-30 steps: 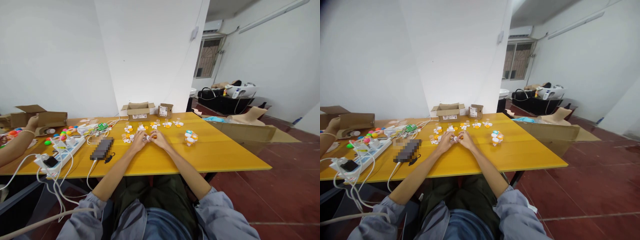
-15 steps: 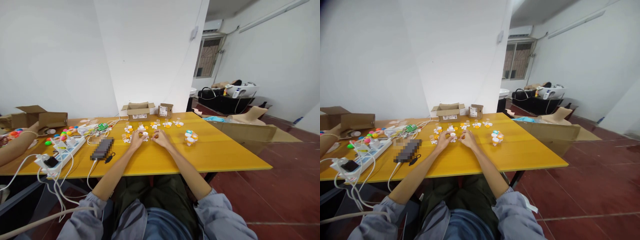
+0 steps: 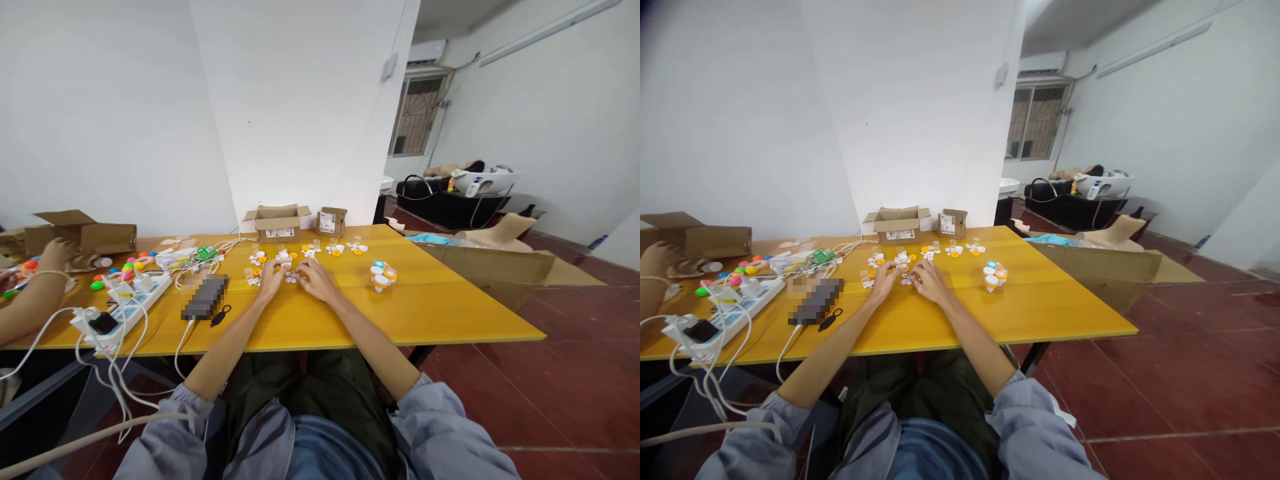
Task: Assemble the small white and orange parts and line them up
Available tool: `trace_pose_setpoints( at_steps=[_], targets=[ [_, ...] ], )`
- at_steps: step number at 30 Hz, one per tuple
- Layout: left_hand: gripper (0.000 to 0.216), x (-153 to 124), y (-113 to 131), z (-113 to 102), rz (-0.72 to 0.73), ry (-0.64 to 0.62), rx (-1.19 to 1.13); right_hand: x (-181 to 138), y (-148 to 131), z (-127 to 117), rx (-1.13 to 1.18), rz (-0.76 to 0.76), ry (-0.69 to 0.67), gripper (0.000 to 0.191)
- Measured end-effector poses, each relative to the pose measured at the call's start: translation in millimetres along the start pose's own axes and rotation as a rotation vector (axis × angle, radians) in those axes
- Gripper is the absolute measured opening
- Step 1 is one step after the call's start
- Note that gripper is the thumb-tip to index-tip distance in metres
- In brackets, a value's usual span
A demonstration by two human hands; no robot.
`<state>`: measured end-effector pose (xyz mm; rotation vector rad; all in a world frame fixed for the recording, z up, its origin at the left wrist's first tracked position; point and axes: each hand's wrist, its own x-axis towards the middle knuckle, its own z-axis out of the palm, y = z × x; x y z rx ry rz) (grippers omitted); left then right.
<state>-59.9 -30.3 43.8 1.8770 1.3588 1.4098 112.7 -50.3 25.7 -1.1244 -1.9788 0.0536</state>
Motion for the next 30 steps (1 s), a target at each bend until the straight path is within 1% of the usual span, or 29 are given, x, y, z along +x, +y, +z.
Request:
trace_pose_setpoints(
  at_steps=[4, 12, 19, 23, 26, 30],
  targets=[
    [0.006, 0, -3, 1, 0.013, 0.003, 0.0, 0, -1, 3, -0.025, -0.029, -0.028, 0.015],
    [0.008, 2, -10, 3, 0.046, 0.0, 0.023, -1, 4, 8, -0.031, -0.043, -0.039, 0.017],
    [0.008, 1, -5, 3, 0.069, 0.001, 0.052, 0, 2, 7, -0.032, -0.049, -0.07, 0.02],
    [0.008, -2, 0, 0, 0.08, -0.034, 0.072, 1, 0, 4, 0.006, -0.01, -0.038, 0.017],
    [0.009, -3, 0, -1, 0.101, -0.052, 0.092, 1, 1, 2, 0.04, 0.045, -0.004, 0.013],
    [0.004, -3, -1, 1, 0.124, -0.091, 0.141, 3, 7, 1, 0.054, 0.135, 0.049, 0.013]
  ],
)
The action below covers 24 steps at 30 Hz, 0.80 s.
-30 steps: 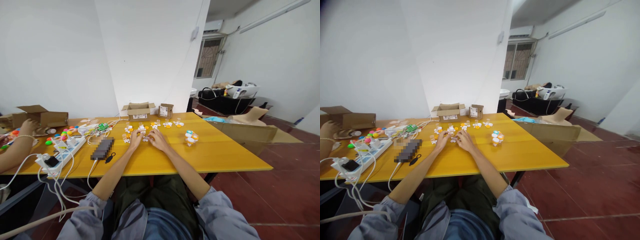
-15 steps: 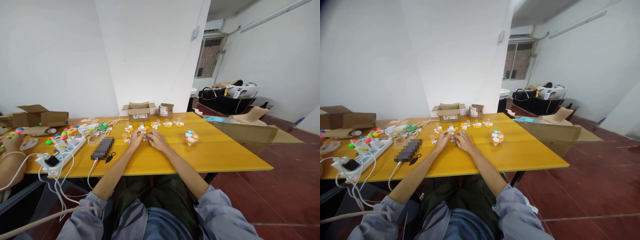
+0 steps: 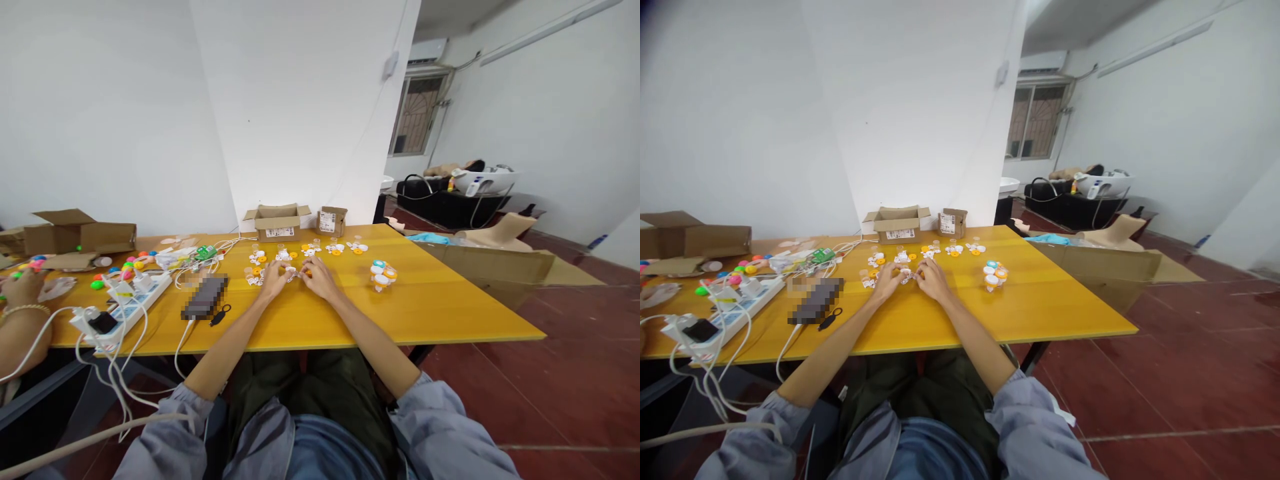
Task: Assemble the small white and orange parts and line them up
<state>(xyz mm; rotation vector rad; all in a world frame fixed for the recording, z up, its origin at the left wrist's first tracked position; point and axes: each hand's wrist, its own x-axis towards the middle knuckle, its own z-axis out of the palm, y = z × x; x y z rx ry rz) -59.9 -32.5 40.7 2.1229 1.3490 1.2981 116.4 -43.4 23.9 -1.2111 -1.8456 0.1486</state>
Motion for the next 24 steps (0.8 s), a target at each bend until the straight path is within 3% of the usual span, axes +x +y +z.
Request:
trace_pose_setpoints(
  at_steps=[9, 24],
  targets=[
    [0.013, -3, -5, 6, 0.103, -0.186, 0.176, 3, 14, -2, 0.02, -0.006, 0.162, 0.013],
    [0.019, -6, -9, 8, 0.211, -0.148, 0.188, 0, 8, 4, 0.17, -0.024, 0.036, 0.014]
  ],
)
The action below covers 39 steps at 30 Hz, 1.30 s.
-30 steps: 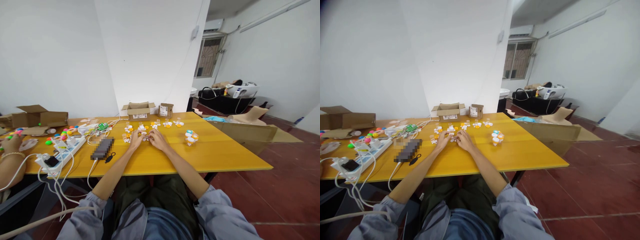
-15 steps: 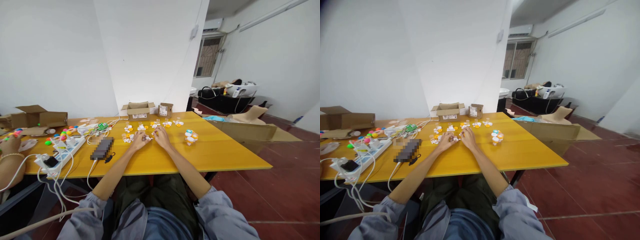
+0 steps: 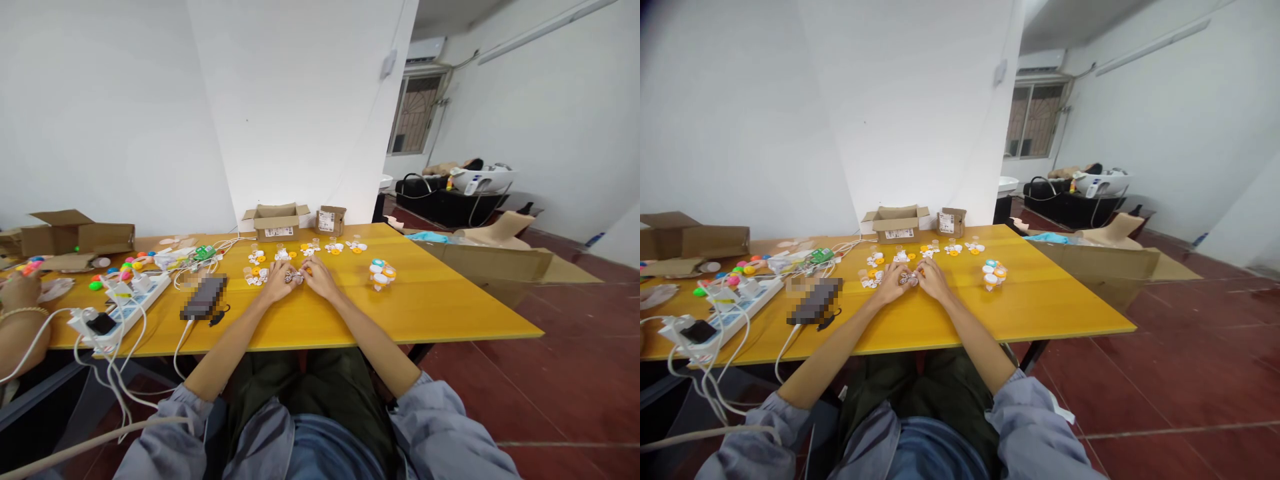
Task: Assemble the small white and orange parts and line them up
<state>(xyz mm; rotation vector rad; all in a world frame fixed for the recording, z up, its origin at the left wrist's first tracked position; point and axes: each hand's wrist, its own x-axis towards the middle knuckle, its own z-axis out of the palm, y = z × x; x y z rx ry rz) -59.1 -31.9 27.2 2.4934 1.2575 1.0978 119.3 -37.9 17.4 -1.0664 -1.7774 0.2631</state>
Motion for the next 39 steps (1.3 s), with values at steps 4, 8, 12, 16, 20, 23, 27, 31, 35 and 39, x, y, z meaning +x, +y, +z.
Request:
trace_pose_setpoints(
  at_steps=[4, 8, 12, 16, 20, 23, 27, 31, 35, 39],
  targets=[
    [0.012, 2.8, 0.0, -1.5, 0.016, 0.014, -0.034, 0.5, 1.5, 3.0, 0.095, -0.022, -0.028, 0.012],
    [0.007, 4.9, 2.6, -3.8, 0.017, 0.015, -0.101, 2.1, 2.7, 4.2, 0.16, -0.025, -0.028, 0.012],
    [0.009, 5.4, 5.3, -6.4, 0.013, 0.028, -0.158, 3.6, 2.7, 3.4, 0.209, -0.029, -0.023, 0.013],
    [0.005, 5.7, 7.2, -8.1, 0.003, 0.038, -0.185, 4.4, 1.3, 2.0, 0.232, -0.031, -0.034, 0.013],
    [0.004, 5.5, 8.1, -8.5, -0.004, 0.044, -0.203, 5.0, 0.9, 1.1, 0.244, -0.028, -0.048, 0.013],
    [0.003, 5.3, 8.0, -8.4, -0.002, 0.049, -0.195, 5.3, 2.0, 1.6, 0.25, -0.016, -0.068, 0.012],
    [0.001, 5.3, 7.3, -8.7, -0.001, 0.055, -0.178, 5.3, 2.6, 2.2, 0.245, -0.01, -0.087, 0.012],
    [0.002, 5.1, 7.1, -9.2, -0.009, 0.062, -0.177, 5.1, 0.8, 1.5, 0.237, 0.005, -0.096, 0.013],
    [0.005, 4.6, 6.7, -8.8, -0.019, 0.071, -0.19, 5.3, -0.5, 0.8, 0.24, 0.021, -0.104, 0.012],
    [0.01, 4.2, 7.8, -8.6, -0.022, 0.055, -0.22, 5.4, -2.0, 0.2, 0.24, 0.026, -0.099, 0.011]
  ],
)
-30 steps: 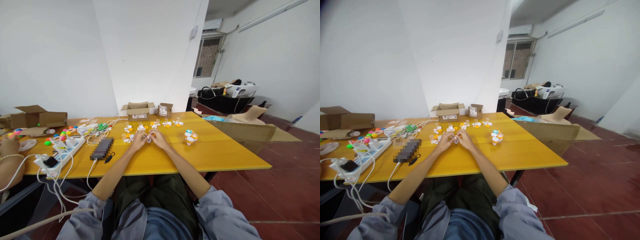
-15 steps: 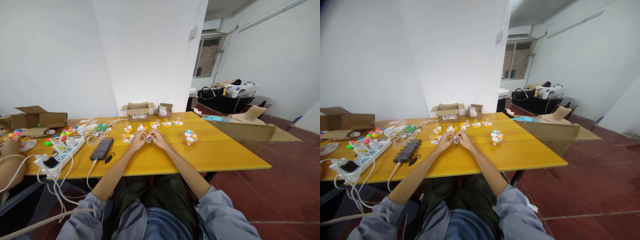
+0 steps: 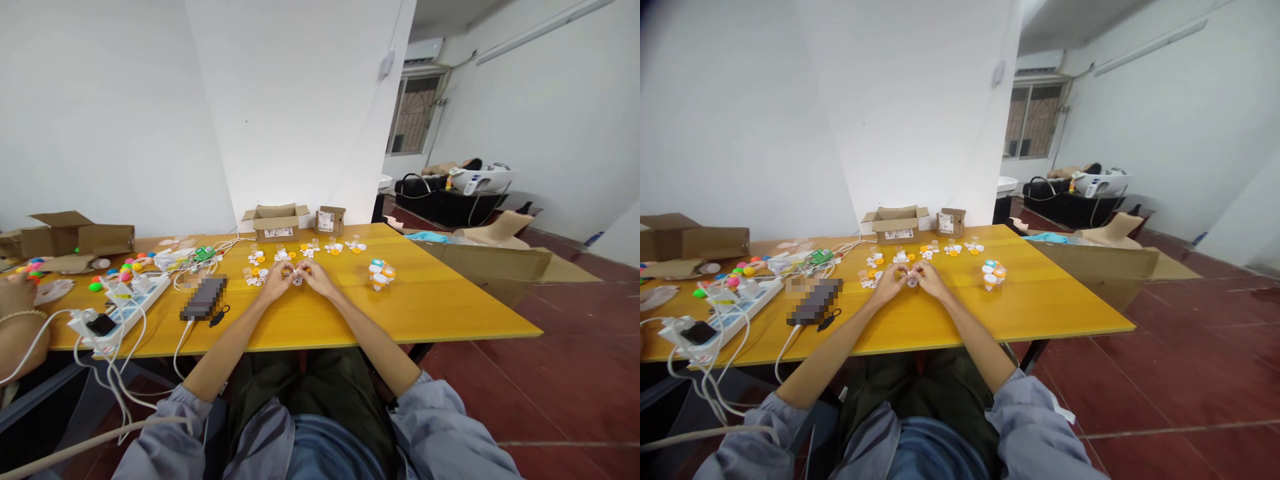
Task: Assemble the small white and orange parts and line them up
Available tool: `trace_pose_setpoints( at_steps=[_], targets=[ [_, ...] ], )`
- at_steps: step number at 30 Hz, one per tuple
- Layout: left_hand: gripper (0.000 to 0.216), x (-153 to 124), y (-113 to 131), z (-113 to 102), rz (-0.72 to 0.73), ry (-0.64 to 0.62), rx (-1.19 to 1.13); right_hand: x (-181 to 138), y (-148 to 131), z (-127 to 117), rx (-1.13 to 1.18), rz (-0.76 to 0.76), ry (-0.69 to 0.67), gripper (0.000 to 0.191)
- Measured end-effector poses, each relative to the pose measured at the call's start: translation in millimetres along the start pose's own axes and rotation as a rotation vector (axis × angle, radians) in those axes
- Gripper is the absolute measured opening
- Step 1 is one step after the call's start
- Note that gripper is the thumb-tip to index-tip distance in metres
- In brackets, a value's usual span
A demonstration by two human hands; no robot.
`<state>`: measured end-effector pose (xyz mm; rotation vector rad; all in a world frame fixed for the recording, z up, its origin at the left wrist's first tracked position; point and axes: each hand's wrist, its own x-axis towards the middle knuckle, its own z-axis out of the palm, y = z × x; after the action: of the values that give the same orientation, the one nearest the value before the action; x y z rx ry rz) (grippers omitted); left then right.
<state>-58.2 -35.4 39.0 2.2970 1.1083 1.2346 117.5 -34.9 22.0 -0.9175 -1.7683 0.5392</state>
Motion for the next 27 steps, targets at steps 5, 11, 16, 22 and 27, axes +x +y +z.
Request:
trace_pose_setpoints(
  at_steps=[5, 11, 16, 22, 27],
  targets=[
    [0.012, 0.6, 2.9, -0.6, -0.004, -0.015, -0.012, -0.3, -4.5, -1.6, 0.003, 0.014, -0.009, 0.012],
    [0.008, 1.1, 3.8, -1.4, 0.013, -0.007, 0.015, 0.2, -3.9, -3.2, 0.018, 0.027, -0.015, 0.012],
    [0.003, 0.2, 4.2, -1.7, 0.04, -0.016, 0.064, 0.7, -2.5, -2.0, 0.033, 0.044, -0.016, 0.012],
    [0.002, -0.9, 3.6, -2.0, 0.074, -0.019, 0.122, 0.7, -3.4, -1.5, 0.048, 0.049, -0.006, 0.011],
    [0.002, -1.2, 4.2, -2.4, 0.087, -0.019, 0.134, 1.2, -3.7, -2.9, 0.038, 0.044, 0.0, 0.011]
  ],
)
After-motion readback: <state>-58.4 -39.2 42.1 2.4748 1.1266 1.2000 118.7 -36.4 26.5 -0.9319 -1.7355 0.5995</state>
